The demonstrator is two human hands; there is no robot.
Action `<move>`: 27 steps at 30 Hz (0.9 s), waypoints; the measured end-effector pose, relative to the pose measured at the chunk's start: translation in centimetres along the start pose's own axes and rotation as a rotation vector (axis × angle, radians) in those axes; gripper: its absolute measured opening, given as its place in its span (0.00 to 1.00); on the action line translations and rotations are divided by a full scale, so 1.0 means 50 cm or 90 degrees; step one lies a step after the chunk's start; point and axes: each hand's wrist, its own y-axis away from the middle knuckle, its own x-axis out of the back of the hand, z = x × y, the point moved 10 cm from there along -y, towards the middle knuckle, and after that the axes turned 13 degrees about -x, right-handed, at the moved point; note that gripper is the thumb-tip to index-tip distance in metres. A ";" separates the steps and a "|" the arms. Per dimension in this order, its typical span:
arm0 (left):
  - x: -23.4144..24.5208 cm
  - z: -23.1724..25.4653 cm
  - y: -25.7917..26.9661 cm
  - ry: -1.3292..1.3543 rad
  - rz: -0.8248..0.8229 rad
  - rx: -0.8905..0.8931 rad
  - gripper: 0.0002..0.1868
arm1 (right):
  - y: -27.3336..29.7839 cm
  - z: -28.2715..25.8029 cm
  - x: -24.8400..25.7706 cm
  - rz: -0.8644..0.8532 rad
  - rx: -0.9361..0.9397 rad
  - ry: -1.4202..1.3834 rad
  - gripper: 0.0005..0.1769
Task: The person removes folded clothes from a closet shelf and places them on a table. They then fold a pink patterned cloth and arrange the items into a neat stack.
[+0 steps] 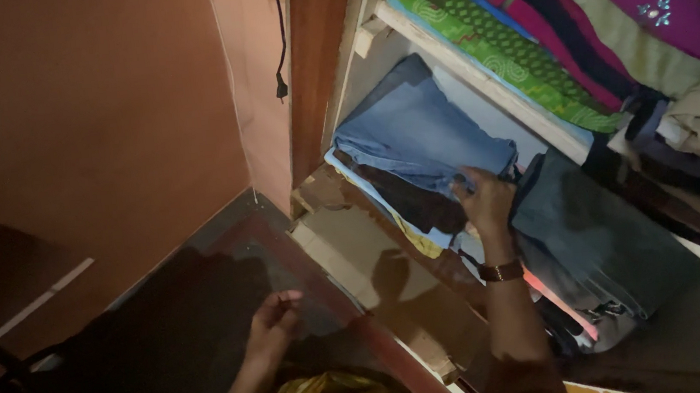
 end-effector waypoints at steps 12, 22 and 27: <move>-0.067 -0.105 -0.132 -0.027 -0.104 -0.004 0.16 | -0.017 0.014 0.037 0.101 -0.022 -0.236 0.16; -0.348 -0.170 -0.294 0.011 -0.114 0.146 0.44 | 0.049 -0.111 0.113 0.115 -0.021 -0.372 0.09; -0.499 -0.156 -0.320 0.259 -0.115 0.192 0.43 | 0.096 -0.186 0.119 0.128 0.022 -0.315 0.07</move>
